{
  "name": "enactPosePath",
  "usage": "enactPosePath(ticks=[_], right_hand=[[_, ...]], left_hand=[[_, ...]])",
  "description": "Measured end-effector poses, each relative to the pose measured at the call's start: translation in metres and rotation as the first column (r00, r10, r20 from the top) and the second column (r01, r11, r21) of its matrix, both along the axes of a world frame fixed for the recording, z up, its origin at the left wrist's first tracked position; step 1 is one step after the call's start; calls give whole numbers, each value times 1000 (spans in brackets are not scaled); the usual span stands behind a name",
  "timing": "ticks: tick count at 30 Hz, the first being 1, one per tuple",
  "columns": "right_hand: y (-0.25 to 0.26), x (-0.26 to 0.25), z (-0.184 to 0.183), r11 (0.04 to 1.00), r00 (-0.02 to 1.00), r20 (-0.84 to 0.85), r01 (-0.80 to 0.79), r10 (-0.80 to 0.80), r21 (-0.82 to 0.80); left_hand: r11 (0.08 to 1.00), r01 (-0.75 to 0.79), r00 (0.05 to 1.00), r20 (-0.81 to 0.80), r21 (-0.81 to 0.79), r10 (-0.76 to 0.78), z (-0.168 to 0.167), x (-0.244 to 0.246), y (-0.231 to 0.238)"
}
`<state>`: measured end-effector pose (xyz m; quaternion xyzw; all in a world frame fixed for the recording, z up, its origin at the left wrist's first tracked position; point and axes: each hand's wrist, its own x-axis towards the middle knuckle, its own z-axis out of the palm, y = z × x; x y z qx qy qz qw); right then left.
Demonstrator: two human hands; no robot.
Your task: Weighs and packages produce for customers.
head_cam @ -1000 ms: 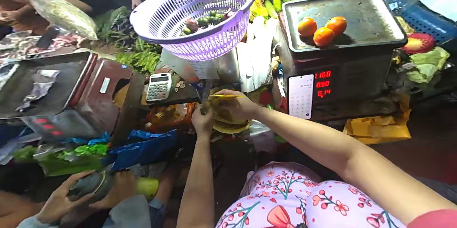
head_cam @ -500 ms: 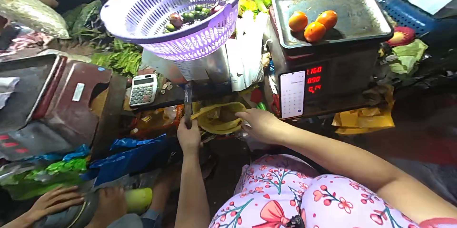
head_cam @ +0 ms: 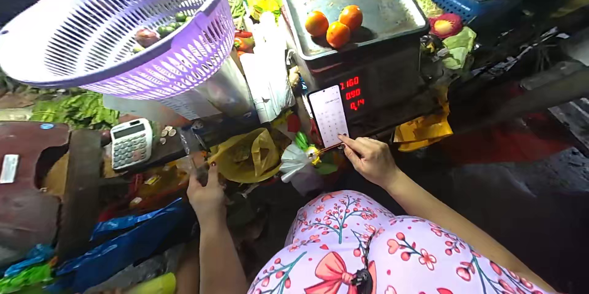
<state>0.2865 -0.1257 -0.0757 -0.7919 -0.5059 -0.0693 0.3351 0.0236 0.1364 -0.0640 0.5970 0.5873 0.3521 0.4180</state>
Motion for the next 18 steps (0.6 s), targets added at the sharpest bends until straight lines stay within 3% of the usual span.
enactPosePath(ticks=[7,10,15,18], right_hand=[[8,-4,-6,983,988,127,63,-86,170],[3,2,-11,988,980,150,120,-134,102],[11,-3,-6,993,991,128,28,-43,114],[19,-5,-7,999,993,114,18,-22,42]], left_hand=[[1000,-1,999,42,-31,3,-5,-1,-1],[999,10,999,45,-44,-8,-8,-3,-4],[999,6,995,98,-52,-1,-6,-1,-8],[999,-7,985,171,-41,14,-2,3,-9]])
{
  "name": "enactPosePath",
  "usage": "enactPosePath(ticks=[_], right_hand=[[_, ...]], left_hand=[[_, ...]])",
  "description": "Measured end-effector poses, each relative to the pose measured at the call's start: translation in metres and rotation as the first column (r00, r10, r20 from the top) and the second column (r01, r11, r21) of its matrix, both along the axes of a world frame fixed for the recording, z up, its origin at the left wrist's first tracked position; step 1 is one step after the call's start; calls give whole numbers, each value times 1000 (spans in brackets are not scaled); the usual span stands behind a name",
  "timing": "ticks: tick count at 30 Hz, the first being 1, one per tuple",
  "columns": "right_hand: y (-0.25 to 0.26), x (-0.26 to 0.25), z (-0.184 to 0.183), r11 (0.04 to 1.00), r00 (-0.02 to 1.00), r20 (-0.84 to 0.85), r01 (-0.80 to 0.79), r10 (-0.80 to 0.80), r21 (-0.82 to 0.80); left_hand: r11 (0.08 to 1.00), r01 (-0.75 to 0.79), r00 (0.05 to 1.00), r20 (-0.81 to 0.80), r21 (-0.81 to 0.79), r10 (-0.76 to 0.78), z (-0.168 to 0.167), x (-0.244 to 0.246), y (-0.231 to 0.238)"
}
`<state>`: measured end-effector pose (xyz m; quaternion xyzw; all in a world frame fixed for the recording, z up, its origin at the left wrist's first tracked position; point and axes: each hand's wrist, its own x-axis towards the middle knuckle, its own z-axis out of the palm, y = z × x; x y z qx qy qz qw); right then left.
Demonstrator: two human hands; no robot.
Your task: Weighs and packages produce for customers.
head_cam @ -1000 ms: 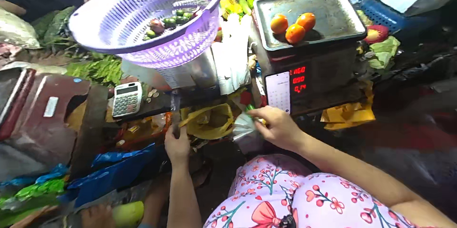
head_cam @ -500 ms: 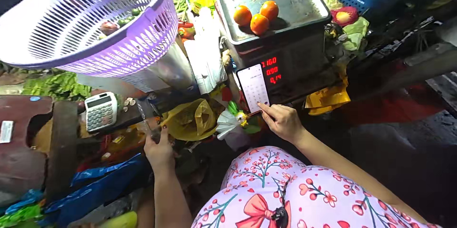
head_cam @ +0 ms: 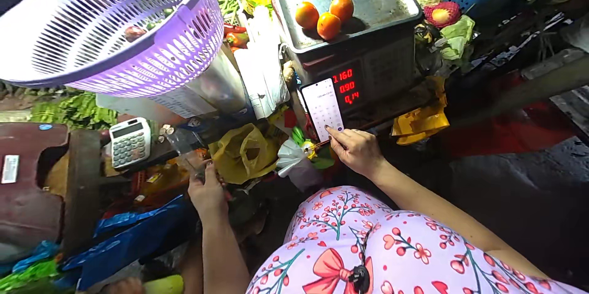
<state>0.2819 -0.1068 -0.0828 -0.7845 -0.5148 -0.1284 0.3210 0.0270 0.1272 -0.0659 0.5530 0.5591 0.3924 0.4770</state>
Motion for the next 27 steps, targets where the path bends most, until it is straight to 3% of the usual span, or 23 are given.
enactPosePath(ticks=[4,6,8,10,14,21,24,27], right_hand=[[-5,0,1,999,1000,-1,17,-17,46],[-12,1,2,998,999,-3,53,-53,44],[-17,3,-1,996,996,-13,90,-90,-13],[-18,3,-2,996,996,-26,83,-83,-22],[-18,-2,9,998,998,-42,40,-38,48],[-31,-6,17,998,998,-55,23,-19,63],[-39,-5,16,997,998,-61,38,-34,67],[-43,0,16,995,996,-63,70,-66,77]], left_hand=[[1000,-10,998,64,11,9,6,6,-2],[999,30,981,189,41,-37,6,8,0],[991,54,941,325,125,-93,5,12,2],[963,65,929,335,263,-155,9,22,4],[903,89,979,132,420,-158,17,39,13],[889,127,991,-97,439,-94,5,46,38],[883,201,971,-205,425,-122,-14,52,45],[848,326,871,-482,417,-97,-25,56,47]])
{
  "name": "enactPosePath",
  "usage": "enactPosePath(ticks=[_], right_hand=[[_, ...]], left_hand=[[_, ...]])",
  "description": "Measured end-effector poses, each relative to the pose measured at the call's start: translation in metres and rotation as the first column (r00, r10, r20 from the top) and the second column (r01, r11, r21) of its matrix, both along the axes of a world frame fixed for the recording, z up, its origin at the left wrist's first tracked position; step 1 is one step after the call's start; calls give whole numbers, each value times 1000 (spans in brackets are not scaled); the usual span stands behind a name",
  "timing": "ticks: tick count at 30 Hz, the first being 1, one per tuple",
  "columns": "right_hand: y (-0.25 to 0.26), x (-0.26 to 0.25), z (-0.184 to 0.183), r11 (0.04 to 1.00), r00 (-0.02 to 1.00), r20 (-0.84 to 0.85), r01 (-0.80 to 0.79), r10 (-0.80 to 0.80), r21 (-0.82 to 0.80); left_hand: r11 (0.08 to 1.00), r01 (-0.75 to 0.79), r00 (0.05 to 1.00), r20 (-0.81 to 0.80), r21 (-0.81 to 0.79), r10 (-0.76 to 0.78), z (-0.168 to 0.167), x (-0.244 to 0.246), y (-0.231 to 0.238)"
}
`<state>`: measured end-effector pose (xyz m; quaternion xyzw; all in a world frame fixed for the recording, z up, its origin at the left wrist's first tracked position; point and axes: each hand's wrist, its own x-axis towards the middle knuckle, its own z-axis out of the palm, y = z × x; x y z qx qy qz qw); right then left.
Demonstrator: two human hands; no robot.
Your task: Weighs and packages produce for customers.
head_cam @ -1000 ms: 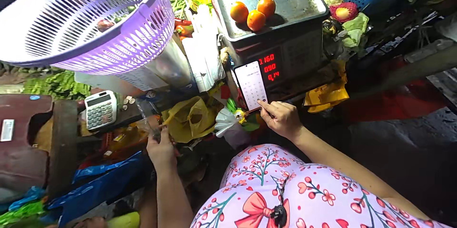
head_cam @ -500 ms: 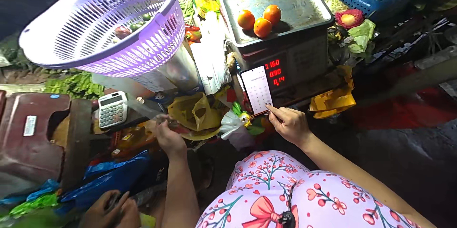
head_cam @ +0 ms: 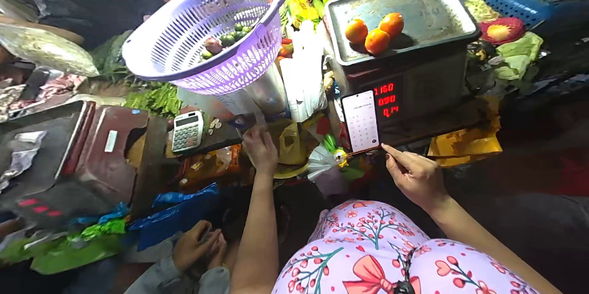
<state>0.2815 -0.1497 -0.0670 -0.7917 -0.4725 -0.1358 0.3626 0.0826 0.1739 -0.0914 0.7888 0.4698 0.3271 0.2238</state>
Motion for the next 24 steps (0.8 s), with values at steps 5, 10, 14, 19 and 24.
enactPosePath(ticks=[5,10,14,19,24], right_hand=[[-8,18,9,994,994,-28,109,-108,18],[-22,43,11,972,971,-41,234,-234,-1],[-27,55,15,953,952,-65,294,-299,-74],[-10,44,11,980,977,-97,182,-190,-83],[15,13,3,998,994,-107,-5,-2,-69]], left_hand=[[986,-163,971,-174,30,166,-1,-4,-17],[977,-212,958,-188,38,215,-12,-32,-22],[983,-183,976,-123,-15,179,-13,-52,-25],[983,-156,985,-82,-100,148,-3,-60,-30],[990,-92,991,-112,-109,80,9,-64,-38]])
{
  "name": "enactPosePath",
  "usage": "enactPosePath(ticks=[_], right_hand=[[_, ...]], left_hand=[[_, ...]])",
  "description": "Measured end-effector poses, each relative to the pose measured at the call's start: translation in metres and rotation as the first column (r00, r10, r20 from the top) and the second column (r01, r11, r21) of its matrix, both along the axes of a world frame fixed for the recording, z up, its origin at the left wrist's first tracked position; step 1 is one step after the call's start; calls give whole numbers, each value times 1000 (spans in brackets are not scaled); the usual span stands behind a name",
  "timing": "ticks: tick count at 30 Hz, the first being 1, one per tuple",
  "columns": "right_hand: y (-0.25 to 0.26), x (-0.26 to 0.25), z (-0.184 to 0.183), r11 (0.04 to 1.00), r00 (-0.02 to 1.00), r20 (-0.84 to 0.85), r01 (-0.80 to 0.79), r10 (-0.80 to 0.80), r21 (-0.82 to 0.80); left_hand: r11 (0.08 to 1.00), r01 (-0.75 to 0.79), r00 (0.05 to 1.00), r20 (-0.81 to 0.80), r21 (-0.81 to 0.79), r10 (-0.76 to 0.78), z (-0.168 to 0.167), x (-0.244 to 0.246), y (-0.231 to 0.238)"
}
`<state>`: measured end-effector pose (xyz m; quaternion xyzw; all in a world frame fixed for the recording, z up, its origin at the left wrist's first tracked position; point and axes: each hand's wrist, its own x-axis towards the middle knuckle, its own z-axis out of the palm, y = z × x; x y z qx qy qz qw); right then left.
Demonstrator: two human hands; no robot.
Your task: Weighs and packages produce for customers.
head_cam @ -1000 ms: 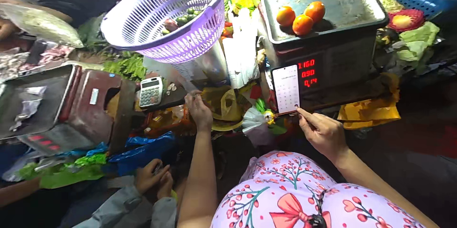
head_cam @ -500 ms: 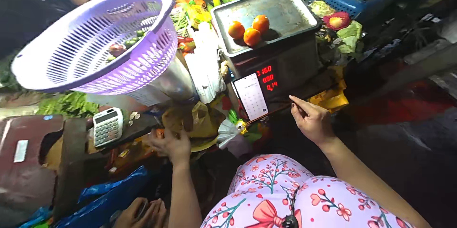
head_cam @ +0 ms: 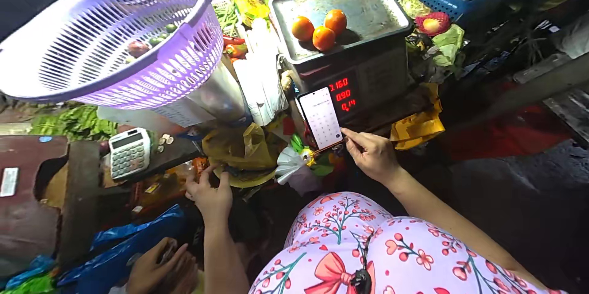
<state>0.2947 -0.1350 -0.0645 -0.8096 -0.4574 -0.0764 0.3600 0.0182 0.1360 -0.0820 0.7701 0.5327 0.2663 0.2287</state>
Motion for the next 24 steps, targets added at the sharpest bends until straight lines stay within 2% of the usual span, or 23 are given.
enactPosePath(ticks=[5,10,14,20,24], right_hand=[[13,-20,-9,993,993,35,-110,111,-33],[19,-21,-12,993,987,104,-118,119,-19],[25,-20,-14,982,980,108,-154,166,-110],[34,-21,-7,983,982,105,-144,156,-112],[40,0,25,997,988,145,-62,54,51]], left_hand=[[999,47,999,12,-13,-47,12,-6,-9],[998,61,998,-24,-10,-62,17,-13,-12],[998,65,998,-24,-25,-66,16,-14,-12],[997,77,997,-21,-27,-77,12,-15,-11],[994,110,993,-27,-12,-111,12,-9,-7]])
